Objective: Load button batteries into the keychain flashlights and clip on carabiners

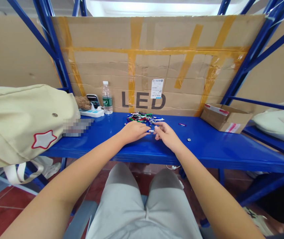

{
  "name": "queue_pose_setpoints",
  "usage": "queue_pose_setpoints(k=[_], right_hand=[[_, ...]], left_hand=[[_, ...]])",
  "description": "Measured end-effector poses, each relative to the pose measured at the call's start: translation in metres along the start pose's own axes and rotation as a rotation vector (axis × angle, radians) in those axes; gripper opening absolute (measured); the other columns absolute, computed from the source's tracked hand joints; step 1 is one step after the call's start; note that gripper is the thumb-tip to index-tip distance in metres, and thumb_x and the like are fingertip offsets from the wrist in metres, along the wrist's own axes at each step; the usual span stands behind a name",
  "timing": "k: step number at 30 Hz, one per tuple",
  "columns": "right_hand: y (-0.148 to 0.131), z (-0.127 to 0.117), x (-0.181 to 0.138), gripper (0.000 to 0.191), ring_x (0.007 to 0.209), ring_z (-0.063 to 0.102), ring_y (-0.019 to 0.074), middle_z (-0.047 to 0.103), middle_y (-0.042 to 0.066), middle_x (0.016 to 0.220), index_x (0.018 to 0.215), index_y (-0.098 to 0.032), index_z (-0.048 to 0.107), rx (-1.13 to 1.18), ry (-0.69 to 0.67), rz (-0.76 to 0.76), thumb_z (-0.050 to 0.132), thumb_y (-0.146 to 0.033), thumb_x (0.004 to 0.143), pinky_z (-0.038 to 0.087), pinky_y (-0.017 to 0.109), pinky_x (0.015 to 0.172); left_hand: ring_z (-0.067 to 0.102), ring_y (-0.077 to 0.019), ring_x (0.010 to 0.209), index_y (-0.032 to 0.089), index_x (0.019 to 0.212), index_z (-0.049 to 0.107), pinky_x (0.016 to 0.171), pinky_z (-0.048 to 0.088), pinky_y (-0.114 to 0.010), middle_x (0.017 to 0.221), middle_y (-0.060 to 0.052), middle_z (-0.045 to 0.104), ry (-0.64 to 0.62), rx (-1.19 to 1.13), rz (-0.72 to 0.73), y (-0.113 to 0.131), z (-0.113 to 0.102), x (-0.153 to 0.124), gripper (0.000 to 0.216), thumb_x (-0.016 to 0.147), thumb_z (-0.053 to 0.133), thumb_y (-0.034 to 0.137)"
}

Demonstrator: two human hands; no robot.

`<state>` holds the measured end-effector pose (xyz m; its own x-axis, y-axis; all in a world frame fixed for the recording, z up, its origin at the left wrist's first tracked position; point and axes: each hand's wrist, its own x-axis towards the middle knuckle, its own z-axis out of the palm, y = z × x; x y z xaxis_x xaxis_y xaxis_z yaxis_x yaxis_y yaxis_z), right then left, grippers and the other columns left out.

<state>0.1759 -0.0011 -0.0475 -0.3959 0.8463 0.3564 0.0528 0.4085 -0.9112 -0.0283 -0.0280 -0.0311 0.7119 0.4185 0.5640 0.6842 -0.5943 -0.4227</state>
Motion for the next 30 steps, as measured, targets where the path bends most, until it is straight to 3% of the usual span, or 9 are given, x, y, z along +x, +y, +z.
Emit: queue_pose_setpoints(k=[4, 11, 23, 30], right_hand=[[-0.001, -0.003, -0.002, 0.03, 0.06, 0.057, 0.0135, 0.062, 0.002, 0.079, 0.095, -0.02, 0.054, -0.258, 0.058, -0.158, 0.043, -0.048, 0.092, 0.048, 0.03, 0.062], [-0.005, -0.001, -0.007, 0.021, 0.077, 0.061, 0.019, 0.065, 0.005, 0.083, 0.093, -0.021, 0.053, -0.579, -0.052, -0.37, 0.036, -0.033, 0.096, 0.044, 0.032, 0.072], [-0.009, 0.002, -0.009, 0.028, 0.07, 0.055, 0.0189, 0.061, 0.004, 0.074, 0.074, -0.022, 0.046, -0.738, -0.067, -0.397, 0.032, -0.03, 0.097, 0.039, 0.03, 0.069], [-0.007, 0.0, -0.012, 0.028, 0.063, 0.057, 0.0142, 0.061, -0.001, 0.065, 0.074, -0.021, 0.051, -0.517, -0.111, -0.259, 0.036, -0.031, 0.096, 0.041, 0.027, 0.068]], left_hand=[[0.068, -0.0184, 0.085, 0.017, 0.104, 0.066, 0.073, 0.048, -0.028, 0.09, -0.007, 0.072, -0.052, -0.083, -0.099, 0.001, -0.005, 0.001, 0.03, 0.098, 0.043, 0.036], [0.068, -0.0205, 0.096, 0.018, 0.11, 0.066, 0.079, 0.05, -0.029, 0.105, -0.007, 0.072, -0.11, -0.25, -0.223, 0.0, -0.01, 0.0, 0.029, 0.097, 0.046, 0.034], [0.067, -0.0201, 0.091, 0.017, 0.11, 0.065, 0.078, 0.049, -0.029, 0.099, -0.008, 0.071, -0.162, -0.232, -0.159, -0.004, -0.008, -0.002, 0.029, 0.097, 0.045, 0.034], [0.066, -0.0173, 0.085, 0.018, 0.108, 0.066, 0.074, 0.045, -0.027, 0.085, -0.007, 0.07, -0.076, -0.061, -0.039, -0.004, -0.004, -0.004, 0.035, 0.1, 0.038, 0.038]])
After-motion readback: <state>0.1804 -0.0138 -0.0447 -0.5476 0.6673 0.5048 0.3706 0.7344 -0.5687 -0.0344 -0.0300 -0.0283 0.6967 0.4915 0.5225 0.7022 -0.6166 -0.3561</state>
